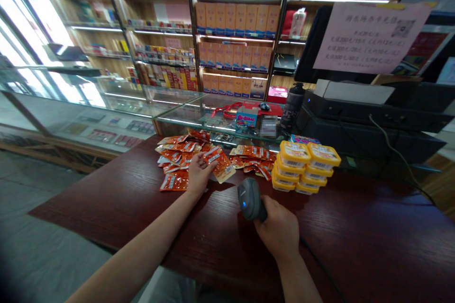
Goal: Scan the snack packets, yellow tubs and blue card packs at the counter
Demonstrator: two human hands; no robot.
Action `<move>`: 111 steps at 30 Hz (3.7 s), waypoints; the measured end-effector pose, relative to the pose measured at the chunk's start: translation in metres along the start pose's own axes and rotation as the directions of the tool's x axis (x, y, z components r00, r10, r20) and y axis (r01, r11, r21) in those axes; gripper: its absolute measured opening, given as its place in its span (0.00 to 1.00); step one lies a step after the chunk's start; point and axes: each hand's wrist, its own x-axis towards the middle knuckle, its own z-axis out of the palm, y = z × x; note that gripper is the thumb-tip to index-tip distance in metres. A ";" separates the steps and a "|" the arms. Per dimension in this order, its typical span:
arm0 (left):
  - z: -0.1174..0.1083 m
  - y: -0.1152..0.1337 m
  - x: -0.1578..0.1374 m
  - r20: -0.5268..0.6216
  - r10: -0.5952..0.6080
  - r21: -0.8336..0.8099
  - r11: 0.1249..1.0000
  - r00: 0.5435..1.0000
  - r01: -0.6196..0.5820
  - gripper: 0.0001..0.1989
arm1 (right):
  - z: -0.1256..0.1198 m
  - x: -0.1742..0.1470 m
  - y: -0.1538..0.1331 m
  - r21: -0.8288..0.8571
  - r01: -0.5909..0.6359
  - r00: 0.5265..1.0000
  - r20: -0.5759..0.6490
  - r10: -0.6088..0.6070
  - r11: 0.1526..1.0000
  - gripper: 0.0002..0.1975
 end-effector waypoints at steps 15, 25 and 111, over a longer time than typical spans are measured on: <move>0.058 0.009 0.009 0.159 -0.522 0.090 0.853 0.838 0.515 0.07 | -0.003 0.003 -0.005 0.018 -0.064 0.996 0.056 0.063 0.998 0.14; 0.048 0.012 0.002 0.256 -0.207 0.919 0.356 0.944 -0.171 0.13 | -0.004 0.003 -0.005 0.018 -0.086 0.993 0.083 0.084 0.996 0.15; -0.043 -0.021 0.019 -0.180 0.105 0.255 0.965 0.978 -0.057 0.07 | 0.007 0.046 -0.127 0.893 -0.405 0.899 0.350 0.263 0.197 0.19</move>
